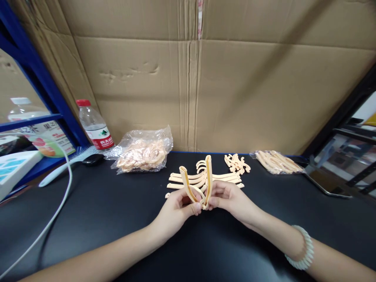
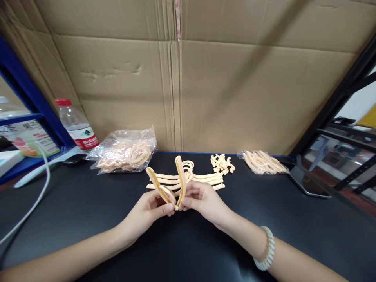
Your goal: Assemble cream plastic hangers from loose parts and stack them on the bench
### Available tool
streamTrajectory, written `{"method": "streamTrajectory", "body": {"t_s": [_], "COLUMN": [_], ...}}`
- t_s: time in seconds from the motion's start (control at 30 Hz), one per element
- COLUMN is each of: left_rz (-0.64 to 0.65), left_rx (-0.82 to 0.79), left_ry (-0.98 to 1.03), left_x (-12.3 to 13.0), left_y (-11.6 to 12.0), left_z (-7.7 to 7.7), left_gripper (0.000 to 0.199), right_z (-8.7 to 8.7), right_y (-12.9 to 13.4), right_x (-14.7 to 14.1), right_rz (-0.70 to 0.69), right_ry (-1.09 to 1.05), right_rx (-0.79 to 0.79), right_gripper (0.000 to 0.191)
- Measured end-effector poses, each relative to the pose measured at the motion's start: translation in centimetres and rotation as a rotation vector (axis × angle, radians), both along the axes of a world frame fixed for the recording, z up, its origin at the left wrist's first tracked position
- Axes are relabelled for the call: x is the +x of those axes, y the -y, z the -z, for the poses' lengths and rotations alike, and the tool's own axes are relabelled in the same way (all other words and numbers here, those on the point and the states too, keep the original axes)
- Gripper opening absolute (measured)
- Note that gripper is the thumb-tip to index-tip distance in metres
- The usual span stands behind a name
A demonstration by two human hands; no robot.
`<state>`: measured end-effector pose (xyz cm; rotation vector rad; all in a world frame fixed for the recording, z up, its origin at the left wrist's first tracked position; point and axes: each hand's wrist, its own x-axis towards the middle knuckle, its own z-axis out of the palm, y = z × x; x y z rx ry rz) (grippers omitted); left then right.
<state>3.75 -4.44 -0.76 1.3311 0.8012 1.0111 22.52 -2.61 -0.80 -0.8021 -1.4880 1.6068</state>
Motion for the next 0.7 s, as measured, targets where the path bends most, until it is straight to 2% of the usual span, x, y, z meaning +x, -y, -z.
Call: {"method": "streamTrajectory", "body": {"t_s": [0.23, 0.5, 0.7], "left_rz": [-0.066, -0.183, -0.248], "left_rx": [-0.005, -0.068, -0.089], "left_ry": [0.032, 0.094, 0.121], "left_x": [0.4, 0.7, 0.9], "left_y": [0.4, 0.8, 0.8], "left_z": [-0.1, 0.0, 0.2], "left_gripper": [0.013, 0.017, 0.022], "right_z": [0.0, 0.1, 0.2], "right_y": [0.2, 1.5, 2.0], "right_x": [-0.5, -1.2, -1.7], "right_rz": [0.008, 0.153, 0.246], "right_ry": [-0.029, 0.071, 0.122], "right_rx": [0.085, 0.253, 0.31], "right_gripper": [0.024, 0.012, 0.014]}}
